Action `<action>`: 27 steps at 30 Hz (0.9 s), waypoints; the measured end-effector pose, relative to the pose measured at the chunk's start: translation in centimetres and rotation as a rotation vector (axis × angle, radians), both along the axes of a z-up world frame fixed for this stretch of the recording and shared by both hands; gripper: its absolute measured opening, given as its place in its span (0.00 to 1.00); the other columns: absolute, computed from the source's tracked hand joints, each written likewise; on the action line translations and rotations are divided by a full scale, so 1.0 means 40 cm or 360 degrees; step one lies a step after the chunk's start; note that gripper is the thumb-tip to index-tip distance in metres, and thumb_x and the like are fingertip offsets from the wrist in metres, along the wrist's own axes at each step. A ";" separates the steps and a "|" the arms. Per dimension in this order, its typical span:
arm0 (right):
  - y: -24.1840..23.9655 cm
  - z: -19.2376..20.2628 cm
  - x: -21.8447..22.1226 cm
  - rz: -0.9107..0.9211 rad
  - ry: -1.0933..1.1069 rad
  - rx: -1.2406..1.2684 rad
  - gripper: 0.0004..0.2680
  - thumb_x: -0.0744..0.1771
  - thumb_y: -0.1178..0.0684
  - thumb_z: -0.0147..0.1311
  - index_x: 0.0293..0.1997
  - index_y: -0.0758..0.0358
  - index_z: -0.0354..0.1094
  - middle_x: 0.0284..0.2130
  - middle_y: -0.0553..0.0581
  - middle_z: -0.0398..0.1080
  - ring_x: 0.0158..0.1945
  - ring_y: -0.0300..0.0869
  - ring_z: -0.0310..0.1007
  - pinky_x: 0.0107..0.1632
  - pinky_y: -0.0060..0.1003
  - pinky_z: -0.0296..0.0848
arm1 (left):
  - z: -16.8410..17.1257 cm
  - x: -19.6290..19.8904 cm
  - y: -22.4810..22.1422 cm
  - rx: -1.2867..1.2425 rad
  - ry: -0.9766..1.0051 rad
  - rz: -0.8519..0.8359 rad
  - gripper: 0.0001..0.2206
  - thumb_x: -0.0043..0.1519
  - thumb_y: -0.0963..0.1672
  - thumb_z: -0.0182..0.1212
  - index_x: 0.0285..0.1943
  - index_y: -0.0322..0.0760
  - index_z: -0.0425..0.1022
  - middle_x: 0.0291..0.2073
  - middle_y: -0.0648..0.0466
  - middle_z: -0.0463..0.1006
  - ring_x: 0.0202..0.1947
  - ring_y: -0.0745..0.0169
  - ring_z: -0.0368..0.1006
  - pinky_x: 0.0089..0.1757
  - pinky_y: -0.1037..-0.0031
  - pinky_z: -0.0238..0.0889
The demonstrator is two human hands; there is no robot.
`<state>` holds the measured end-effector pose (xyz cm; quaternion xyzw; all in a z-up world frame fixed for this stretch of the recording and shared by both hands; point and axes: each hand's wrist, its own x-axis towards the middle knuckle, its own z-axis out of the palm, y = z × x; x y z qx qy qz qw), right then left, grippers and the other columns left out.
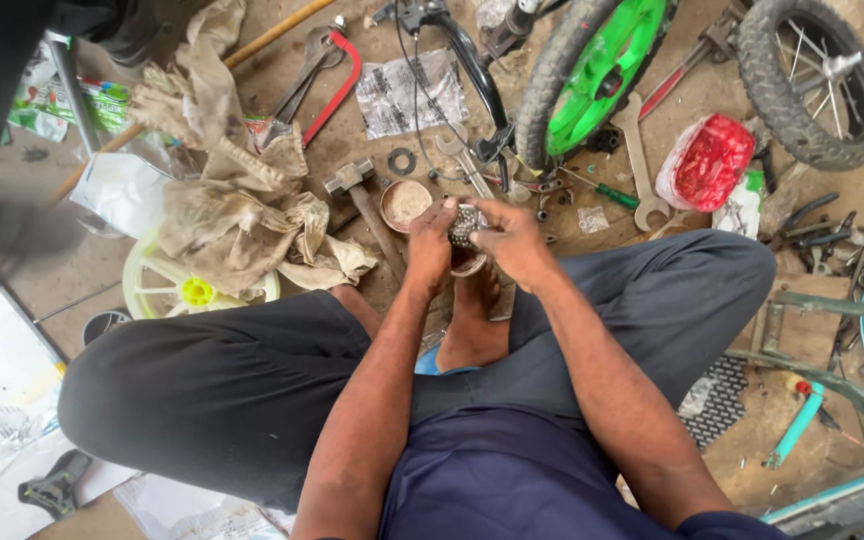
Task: The person disassembles a small bicycle wheel, applies grease to the axle area, wipes the hub and rim with a cloth, and reassembles the internal axle components.
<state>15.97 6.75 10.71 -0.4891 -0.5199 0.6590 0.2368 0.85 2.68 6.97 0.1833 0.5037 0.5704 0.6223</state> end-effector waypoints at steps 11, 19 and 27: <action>0.003 -0.213 0.028 -0.0143 0.0317 -0.0888 0.07 0.70 0.50 0.61 0.40 0.63 0.72 0.31 0.55 0.72 0.32 0.40 0.70 0.35 0.37 0.71 | 0.040 0.011 0.005 -0.0127 0.1471 -0.0544 0.25 0.71 0.53 0.48 0.39 0.24 0.77 0.30 0.26 0.75 0.37 0.25 0.73 0.41 0.47 0.64; 0.001 -0.177 0.035 0.0105 0.0621 -0.1031 0.03 0.68 0.55 0.57 0.44 0.60 0.71 0.33 0.50 0.74 0.35 0.36 0.75 0.38 0.34 0.75 | 0.148 0.037 0.004 -0.0116 0.1815 -0.0594 0.24 0.66 0.55 0.53 0.49 0.30 0.81 0.38 0.26 0.76 0.40 0.25 0.73 0.43 0.47 0.66; 0.005 -0.191 0.019 -0.0070 0.0605 -0.0828 0.05 0.67 0.58 0.60 0.44 0.66 0.73 0.33 0.52 0.75 0.35 0.37 0.74 0.39 0.34 0.75 | 0.099 0.019 0.015 -0.0212 0.1475 -0.0291 0.21 0.65 0.52 0.59 0.48 0.27 0.81 0.38 0.35 0.82 0.40 0.39 0.80 0.44 0.58 0.70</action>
